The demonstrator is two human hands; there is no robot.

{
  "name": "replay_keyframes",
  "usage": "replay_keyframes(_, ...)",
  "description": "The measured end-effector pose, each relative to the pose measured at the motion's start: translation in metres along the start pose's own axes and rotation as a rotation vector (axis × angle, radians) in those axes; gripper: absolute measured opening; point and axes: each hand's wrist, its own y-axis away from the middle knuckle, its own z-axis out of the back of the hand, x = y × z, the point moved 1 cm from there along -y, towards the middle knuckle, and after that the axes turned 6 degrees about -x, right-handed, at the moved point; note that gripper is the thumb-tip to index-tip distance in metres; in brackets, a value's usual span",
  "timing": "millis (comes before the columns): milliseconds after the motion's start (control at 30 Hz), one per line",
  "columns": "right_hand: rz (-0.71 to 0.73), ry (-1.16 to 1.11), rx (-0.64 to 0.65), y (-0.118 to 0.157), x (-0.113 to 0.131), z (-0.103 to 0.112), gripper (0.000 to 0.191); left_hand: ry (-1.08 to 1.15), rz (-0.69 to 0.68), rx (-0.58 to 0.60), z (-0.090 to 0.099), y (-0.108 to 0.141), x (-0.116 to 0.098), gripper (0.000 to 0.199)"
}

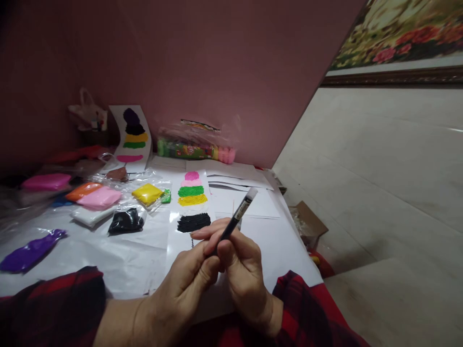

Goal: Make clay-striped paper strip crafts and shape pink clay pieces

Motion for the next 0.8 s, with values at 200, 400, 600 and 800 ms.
replay_keyframes(200,-0.029,-0.016,0.012,0.001,-0.004,0.002,0.027,-0.009,-0.005,-0.002,0.002,-0.003,-0.002,0.027)
replay_keyframes(400,0.043,-0.053,-0.133,-0.012,-0.007,0.014,0.024,-0.125,0.019,-0.015,0.004,-0.005,0.005,0.034)
replay_keyframes(600,0.009,-0.070,-0.132,-0.017,-0.001,0.020,0.020,-0.142,0.034,-0.009,0.004,-0.005,0.008,0.034)
replay_keyframes(800,-0.126,-0.189,-0.147,-0.015,0.000,0.017,0.013,-0.187,0.051,-0.012,0.004,-0.005,0.010,0.034)
